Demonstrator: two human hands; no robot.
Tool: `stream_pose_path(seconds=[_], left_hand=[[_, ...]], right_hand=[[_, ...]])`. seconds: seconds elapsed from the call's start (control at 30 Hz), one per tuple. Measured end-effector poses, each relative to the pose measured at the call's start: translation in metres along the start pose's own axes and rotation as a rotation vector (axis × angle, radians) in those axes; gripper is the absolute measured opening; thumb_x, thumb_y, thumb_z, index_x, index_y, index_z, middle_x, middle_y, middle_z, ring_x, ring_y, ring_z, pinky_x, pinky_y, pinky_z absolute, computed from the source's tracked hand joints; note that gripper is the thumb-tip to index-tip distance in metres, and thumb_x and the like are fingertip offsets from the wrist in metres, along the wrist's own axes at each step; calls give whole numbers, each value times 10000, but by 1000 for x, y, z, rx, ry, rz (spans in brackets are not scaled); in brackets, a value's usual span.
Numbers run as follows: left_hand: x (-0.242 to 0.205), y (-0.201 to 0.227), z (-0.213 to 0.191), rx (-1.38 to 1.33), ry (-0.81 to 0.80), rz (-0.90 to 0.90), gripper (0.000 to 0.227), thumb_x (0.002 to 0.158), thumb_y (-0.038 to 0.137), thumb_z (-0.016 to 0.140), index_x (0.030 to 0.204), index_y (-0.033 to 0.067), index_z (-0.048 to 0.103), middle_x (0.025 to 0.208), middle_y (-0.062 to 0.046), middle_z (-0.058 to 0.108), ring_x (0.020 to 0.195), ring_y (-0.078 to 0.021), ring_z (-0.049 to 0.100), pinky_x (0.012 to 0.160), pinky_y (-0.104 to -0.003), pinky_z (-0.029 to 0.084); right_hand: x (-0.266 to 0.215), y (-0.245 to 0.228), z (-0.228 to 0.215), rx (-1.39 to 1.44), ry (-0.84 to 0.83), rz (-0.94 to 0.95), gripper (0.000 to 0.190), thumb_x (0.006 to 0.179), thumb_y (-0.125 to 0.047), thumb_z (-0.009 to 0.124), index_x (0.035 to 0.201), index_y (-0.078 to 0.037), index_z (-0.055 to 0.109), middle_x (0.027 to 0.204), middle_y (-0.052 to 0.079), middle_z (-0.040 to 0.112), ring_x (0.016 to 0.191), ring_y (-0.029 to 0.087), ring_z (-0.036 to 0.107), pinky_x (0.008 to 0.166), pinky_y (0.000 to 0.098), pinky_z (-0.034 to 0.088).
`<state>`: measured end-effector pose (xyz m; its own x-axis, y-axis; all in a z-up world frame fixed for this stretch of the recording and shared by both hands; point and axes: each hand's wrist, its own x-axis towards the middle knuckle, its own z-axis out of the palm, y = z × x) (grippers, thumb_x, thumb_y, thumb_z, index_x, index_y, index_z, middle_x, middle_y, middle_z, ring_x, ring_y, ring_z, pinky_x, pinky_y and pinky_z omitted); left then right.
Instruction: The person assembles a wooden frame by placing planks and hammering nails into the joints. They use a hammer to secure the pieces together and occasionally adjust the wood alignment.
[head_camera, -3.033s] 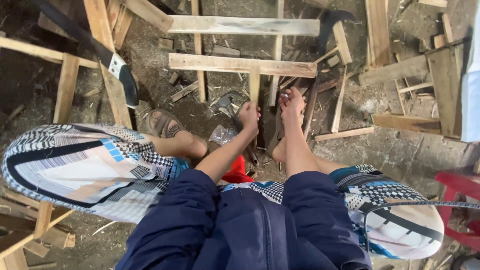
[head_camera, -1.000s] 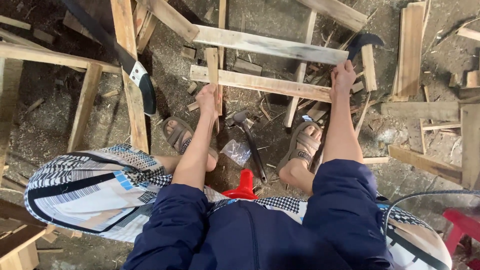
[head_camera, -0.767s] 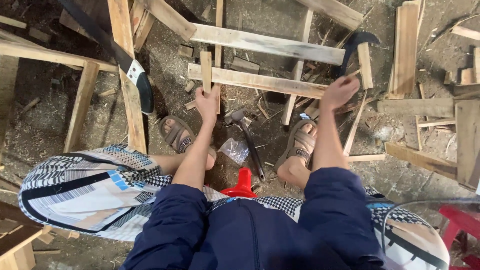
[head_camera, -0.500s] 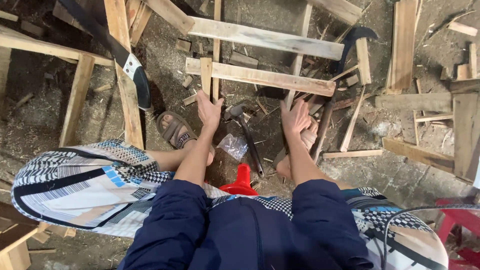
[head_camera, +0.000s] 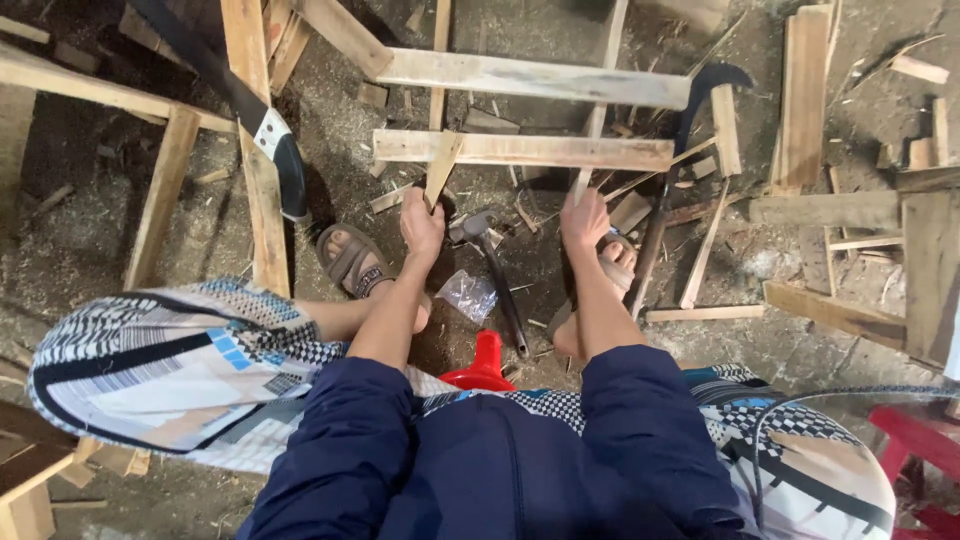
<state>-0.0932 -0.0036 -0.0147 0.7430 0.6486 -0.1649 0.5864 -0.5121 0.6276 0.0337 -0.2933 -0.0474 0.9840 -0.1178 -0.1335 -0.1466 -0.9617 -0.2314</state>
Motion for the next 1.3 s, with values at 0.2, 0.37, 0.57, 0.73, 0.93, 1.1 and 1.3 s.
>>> stream_pose_path(seconds=[0.2, 0.37, 0.57, 0.73, 0.93, 1.1, 1.3], left_hand=[[-3, -5, 5, -21, 27, -8, 262, 823, 135, 751, 991, 80, 557, 963, -192, 575, 996, -428, 630, 856, -533, 534], [-2, -2, 6, -24, 60, -1, 292, 798, 129, 778, 978, 78, 554, 969, -173, 585, 983, -412, 635, 855, -500, 531], [-2, 0, -4, -151, 54, 6, 349, 819, 257, 840, 992, 84, 591, 972, -169, 612, 982, -414, 657, 842, -494, 536], [10, 31, -27, -291, 227, -192, 400, 920, 458, 713, 1085, 113, 596, 992, -222, 664, 984, -425, 678, 853, -526, 530], [77, -18, -16, -565, 427, -386, 565, 908, 293, 764, 1428, 168, 583, 1312, -210, 668, 1240, -391, 630, 1056, -488, 520], [90, -26, -14, -796, 305, -598, 312, 950, 339, 697, 1206, 165, 734, 454, -89, 517, 358, -226, 551, 349, -328, 417], [96, -24, -16, -966, 270, -681, 171, 967, 228, 683, 1126, 167, 687, 384, -88, 387, 256, -188, 401, 269, -267, 267]], right_hand=[[-10, 1, -7, 64, -58, 21, 303, 954, -419, 602, 996, -122, 562, 963, 120, 651, 939, 400, 721, 791, 563, 586], [-19, 3, -6, 51, -63, 57, 299, 929, -402, 661, 1012, -130, 569, 975, 109, 640, 947, 402, 716, 811, 565, 587], [-19, 2, -45, 224, -185, 167, 482, 884, -664, 665, 1048, -212, 698, 1018, 66, 712, 1025, 363, 707, 887, 560, 577], [20, 19, -82, 1001, 8, 631, 387, 966, -562, 554, 908, -181, 583, 805, 27, 608, 731, 274, 696, 732, 432, 574], [60, 58, -46, 1505, -20, 699, 644, 1109, -393, 612, 1598, -471, 201, 1673, 74, 241, 1085, 380, 487, 830, 476, 516], [75, 59, -53, 731, 308, 658, 490, 961, -386, 666, 1422, -286, 535, 1164, -83, 777, 1327, 177, 597, 1158, 413, 483], [111, 29, -69, 620, 445, 456, 231, 1026, -146, 603, 1235, -221, 666, 1241, -30, 688, 1170, 178, 677, 980, 335, 629]])
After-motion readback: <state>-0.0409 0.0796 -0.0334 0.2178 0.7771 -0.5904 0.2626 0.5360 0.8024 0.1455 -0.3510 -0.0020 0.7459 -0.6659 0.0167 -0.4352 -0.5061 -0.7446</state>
